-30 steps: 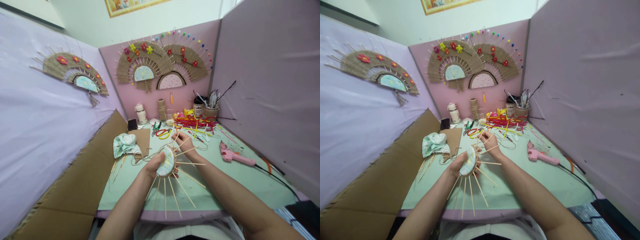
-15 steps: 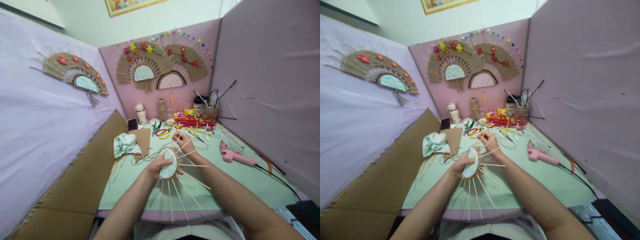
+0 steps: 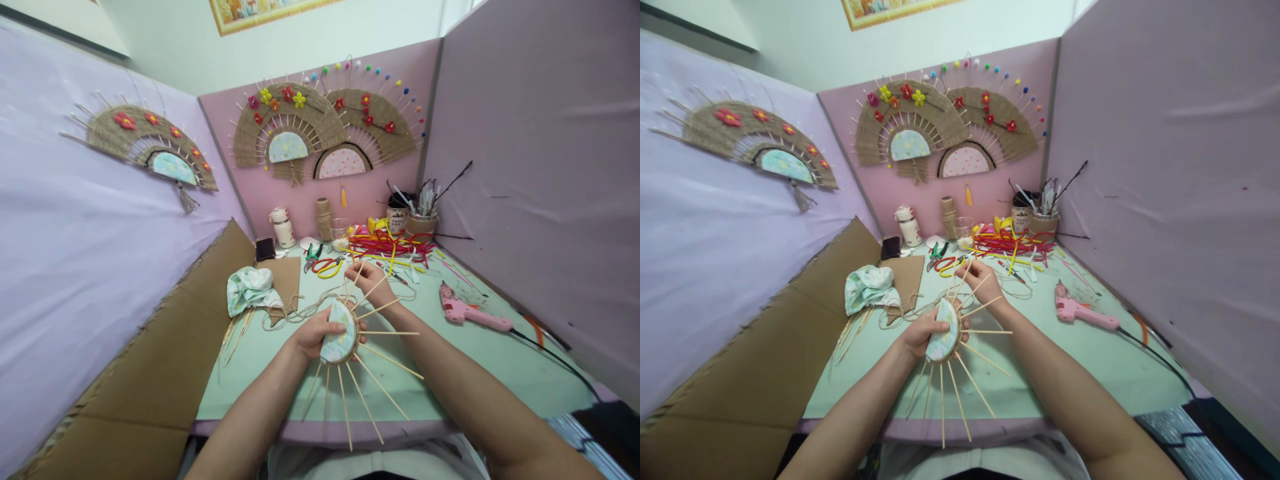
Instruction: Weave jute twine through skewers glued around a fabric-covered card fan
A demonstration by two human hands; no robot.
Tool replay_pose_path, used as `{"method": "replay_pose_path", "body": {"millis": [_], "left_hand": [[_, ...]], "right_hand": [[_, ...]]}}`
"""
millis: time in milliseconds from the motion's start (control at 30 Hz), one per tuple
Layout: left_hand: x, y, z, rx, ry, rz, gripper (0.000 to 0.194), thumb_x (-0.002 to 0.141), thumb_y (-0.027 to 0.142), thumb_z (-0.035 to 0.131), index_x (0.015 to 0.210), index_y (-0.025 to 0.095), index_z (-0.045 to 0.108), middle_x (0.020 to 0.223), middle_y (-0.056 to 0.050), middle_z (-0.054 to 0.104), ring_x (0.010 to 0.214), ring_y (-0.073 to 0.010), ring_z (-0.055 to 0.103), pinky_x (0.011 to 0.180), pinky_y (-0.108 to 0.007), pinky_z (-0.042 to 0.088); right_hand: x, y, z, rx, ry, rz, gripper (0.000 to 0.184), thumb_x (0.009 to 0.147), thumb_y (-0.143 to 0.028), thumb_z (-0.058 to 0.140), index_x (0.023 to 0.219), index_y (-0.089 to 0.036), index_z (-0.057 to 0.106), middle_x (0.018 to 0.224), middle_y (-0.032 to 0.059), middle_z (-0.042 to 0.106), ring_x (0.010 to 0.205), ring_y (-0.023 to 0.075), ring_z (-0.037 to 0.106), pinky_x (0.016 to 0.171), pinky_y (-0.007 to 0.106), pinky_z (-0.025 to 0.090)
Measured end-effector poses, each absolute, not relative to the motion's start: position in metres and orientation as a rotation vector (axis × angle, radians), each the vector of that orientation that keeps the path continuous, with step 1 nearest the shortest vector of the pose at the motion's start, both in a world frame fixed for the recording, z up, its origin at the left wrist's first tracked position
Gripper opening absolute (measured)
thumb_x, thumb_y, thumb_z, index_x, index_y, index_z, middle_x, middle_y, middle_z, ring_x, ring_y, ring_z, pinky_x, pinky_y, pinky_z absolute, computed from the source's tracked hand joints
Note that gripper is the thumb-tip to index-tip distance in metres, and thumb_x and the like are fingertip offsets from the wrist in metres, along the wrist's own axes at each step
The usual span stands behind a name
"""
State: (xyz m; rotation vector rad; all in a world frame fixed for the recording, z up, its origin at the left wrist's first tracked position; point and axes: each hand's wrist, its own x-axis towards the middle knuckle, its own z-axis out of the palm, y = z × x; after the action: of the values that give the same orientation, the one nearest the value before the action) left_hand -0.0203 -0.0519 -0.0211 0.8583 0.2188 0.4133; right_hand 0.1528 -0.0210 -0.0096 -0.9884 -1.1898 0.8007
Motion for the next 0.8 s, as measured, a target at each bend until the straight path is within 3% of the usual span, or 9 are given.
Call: {"method": "replay_pose_path", "body": {"millis": [167,333,533,800], "left_hand": [[-0.021,-0.049,-0.020,0.841,0.233,0.475,0.040,0.070,0.016,0.069,0.105,0.017,0.049,0.099,-0.010,0.064,0.086,-0.0261,0.067,0.058,-0.037,0.059],[-0.022,-0.048,-0.021,0.831,0.263,0.478,0.037,0.070,0.016,0.068,0.103,0.017,0.052,0.100,-0.010,0.064,0.085,-0.0254,0.067,0.058,-0.037,0.059],[-0.020,-0.050,-0.022,0.854,0.245,0.348,0.037,0.069,0.014,0.069,0.102,0.016,0.052,0.097,-0.011,0.066,0.083,-0.0267,0.068,0.059,-0.038,0.058],[-0.024,-0.054,-0.021,0.890,0.169,0.244,0.043,0.067,0.019,0.073,0.104,0.019,0.051,0.092,-0.011,0.068,0.080,-0.0263,0.068,0.062,-0.034,0.055]], "right_hand": [[0.175,-0.018,0.000,-0.786,-0.944,1.109,0.025,0.063,-0.035,0.075,0.070,-0.019,0.057,0.054,-0.0067,0.044,0.047,0.0063,0.035,0.046,0.021,0.028],[0.192,-0.028,0.015,-0.553,-0.854,1.333,0.029,0.060,-0.031,0.080,0.080,-0.022,0.060,0.063,-0.0046,0.052,0.051,0.0065,0.039,0.049,0.021,0.032],[0.195,-0.033,0.019,-0.480,-0.898,1.311,0.027,0.059,-0.029,0.081,0.077,-0.022,0.062,0.067,-0.0043,0.054,0.049,0.0049,0.035,0.047,0.020,0.030],[0.170,-0.016,-0.007,-0.861,-0.970,1.204,0.028,0.056,-0.031,0.078,0.074,-0.019,0.060,0.064,-0.0043,0.056,0.048,0.0055,0.039,0.045,0.021,0.027]]}}
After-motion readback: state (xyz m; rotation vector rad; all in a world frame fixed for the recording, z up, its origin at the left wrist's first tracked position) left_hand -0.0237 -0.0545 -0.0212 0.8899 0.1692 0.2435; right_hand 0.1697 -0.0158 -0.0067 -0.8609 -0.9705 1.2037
